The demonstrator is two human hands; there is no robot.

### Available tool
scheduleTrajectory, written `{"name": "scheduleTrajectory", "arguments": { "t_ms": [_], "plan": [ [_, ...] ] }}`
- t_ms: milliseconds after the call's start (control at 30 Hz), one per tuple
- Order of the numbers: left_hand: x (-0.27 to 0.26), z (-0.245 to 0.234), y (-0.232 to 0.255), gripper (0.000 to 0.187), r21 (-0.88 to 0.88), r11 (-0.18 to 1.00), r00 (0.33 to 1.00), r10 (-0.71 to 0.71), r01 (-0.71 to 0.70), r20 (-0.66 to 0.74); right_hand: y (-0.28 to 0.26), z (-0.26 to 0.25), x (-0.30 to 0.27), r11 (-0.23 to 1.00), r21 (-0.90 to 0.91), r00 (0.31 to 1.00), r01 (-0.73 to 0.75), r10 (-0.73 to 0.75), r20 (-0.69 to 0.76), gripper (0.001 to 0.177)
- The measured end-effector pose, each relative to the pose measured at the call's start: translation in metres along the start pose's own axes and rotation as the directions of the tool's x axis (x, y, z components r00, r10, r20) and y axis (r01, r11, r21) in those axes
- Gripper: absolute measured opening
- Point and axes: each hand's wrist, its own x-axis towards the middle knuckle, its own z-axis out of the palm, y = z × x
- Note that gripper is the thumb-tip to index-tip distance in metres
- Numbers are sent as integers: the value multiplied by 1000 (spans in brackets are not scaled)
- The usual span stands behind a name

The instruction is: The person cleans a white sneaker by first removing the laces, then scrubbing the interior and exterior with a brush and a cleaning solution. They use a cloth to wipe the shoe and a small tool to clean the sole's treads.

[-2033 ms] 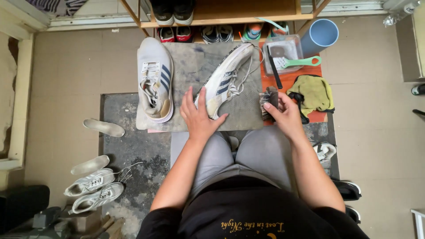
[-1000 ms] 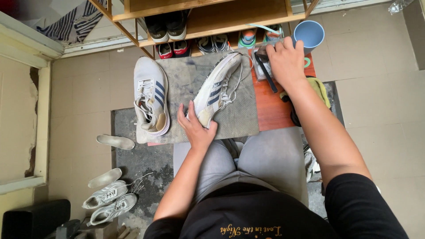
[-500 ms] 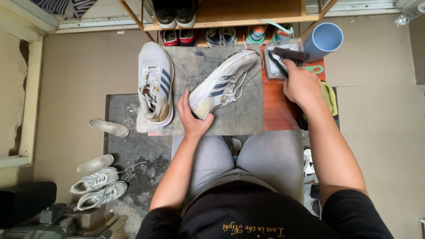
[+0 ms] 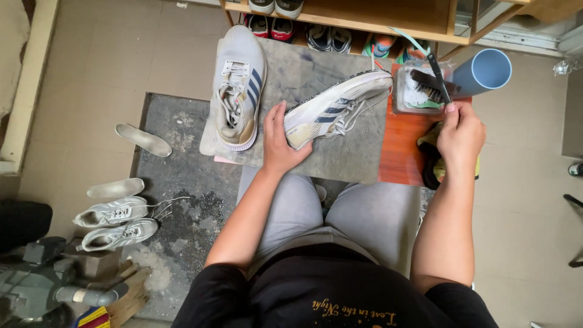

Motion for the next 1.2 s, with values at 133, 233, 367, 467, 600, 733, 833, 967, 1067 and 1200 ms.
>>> {"name": "scheduleTrajectory", "arguments": {
  "t_ms": [133, 233, 367, 467, 600, 733, 833, 967, 1067, 1200],
  "plan": [
    [-1, -2, -1, 108, -1, 1000, 999, -28, 28, 33, 9, 6, -5, 999, -19, 998, -39, 40, 44, 26],
    [-2, -3, -1, 105, -1, 1000, 999, -30, 30, 41, 12, 13, -12, 999, -14, 999, -47, 47, -4, 36],
    [-3, -2, -3, 104, 12, 999, 998, -32, 32, 48, 8, 26, -28, 992, -127, 997, -2, -7, -73, 42],
    [-5, -2, -3, 105, 8, 999, 998, -39, 39, 52, 4, 31, -36, 972, -230, 997, -55, 41, -65, 43],
    [-5, -1, -4, 103, -1, 999, 998, -42, 42, 51, -6, 24, -40, 958, -254, 991, -131, 128, -28, 44],
    [-7, -1, -5, 103, -10, 999, 998, -40, 41, 49, -8, 21, -41, 938, -314, 973, -149, 195, 121, 44],
    [-4, -1, -3, 102, -1, 999, 998, -49, 49, 41, -18, 14, -42, 974, -200, 989, -103, 122, 82, 32],
    [-4, 0, -2, 104, -5, 999, 998, -46, 46, 37, -54, 3, -51, 986, 29, 985, 166, -165, -43, 18],
    [-3, -1, -2, 103, 1, 999, 999, -40, 40, 35, -74, 19, -49, 921, -59, 914, 384, -389, -114, 11],
    [-3, -2, -1, 101, 1, 999, 998, -46, 46, 38, -113, 41, -43, 799, -175, 793, 575, -597, -121, 36]
  ]
}}
